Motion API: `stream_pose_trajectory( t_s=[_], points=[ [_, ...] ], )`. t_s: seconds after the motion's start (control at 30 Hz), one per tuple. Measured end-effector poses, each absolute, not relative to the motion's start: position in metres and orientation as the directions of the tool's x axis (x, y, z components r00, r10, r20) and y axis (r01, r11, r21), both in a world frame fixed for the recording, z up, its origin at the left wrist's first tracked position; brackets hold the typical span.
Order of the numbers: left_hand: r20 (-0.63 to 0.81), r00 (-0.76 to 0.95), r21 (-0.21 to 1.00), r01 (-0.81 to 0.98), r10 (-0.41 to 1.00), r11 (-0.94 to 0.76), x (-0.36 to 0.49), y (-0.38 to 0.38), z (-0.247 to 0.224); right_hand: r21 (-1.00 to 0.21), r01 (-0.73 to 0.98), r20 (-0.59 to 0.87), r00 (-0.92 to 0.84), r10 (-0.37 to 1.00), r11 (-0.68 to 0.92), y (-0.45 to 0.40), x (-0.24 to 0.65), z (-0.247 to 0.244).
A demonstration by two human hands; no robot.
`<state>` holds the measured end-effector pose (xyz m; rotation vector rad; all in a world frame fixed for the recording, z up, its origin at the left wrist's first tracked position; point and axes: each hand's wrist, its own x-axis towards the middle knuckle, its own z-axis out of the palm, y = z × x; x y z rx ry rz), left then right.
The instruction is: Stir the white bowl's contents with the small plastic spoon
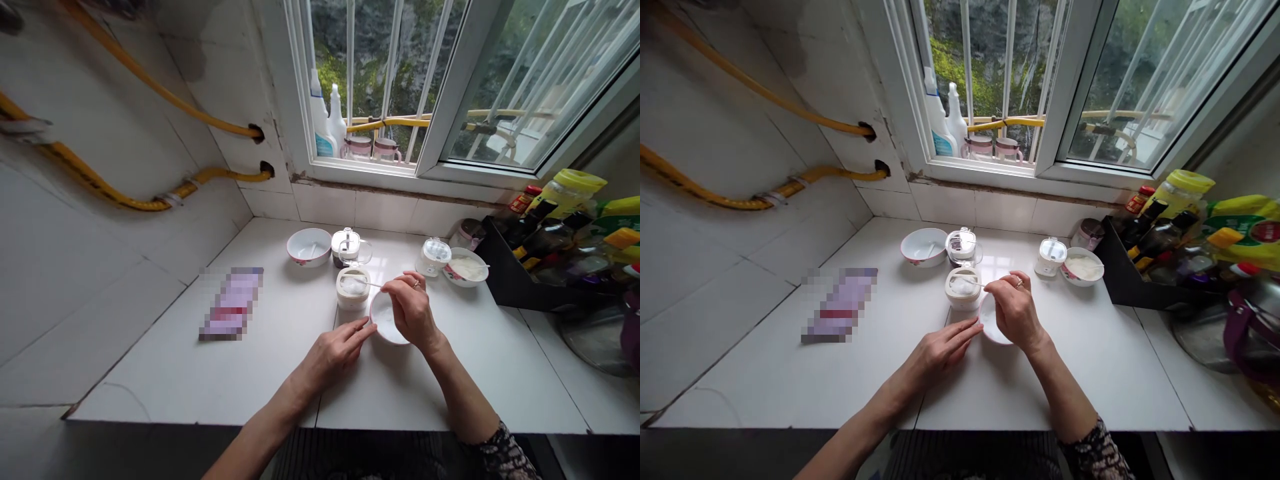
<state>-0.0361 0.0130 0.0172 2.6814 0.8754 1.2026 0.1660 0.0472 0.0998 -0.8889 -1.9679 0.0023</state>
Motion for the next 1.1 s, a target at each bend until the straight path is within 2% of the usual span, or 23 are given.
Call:
stream_pose_trajectory(
  t_s=[0.13,0.27,0.4,0.67,0.87,1.1],
  points=[
    [0.653,0.539,0.296,0.467,0.533,-0.833,-0.037,0.012,0.019,-0.532,0.568,0.726,-0.074,0.683,0.627,0.047,0.181,0.103],
    [0.633,0.555,0.318,0.45,0.54,-0.835,-0.038,0.011,0.023,-0.698,0.572,0.517,-0.014,0.856,0.431,0.051,0.205,0.102],
    [0.618,0.563,0.333,0.445,0.549,-0.832,-0.039,0.011,0.023,-0.719,0.607,0.362,-0.089,0.928,0.339,0.055,0.217,0.102],
    [0.613,0.57,0.322,0.452,0.547,-0.832,-0.04,0.011,0.024,-0.743,0.588,0.21,-0.249,0.946,0.32,0.051,0.206,0.105],
    [0.619,0.563,0.323,0.453,0.547,-0.831,-0.04,0.011,0.023,-0.821,0.517,0.193,-0.147,0.97,0.242,0.052,0.213,0.108],
    [0.633,0.55,0.318,0.457,0.545,-0.83,-0.039,0.011,0.022,-0.951,0.298,0.079,-0.015,0.997,0.08,0.056,0.218,0.107]
  ],
)
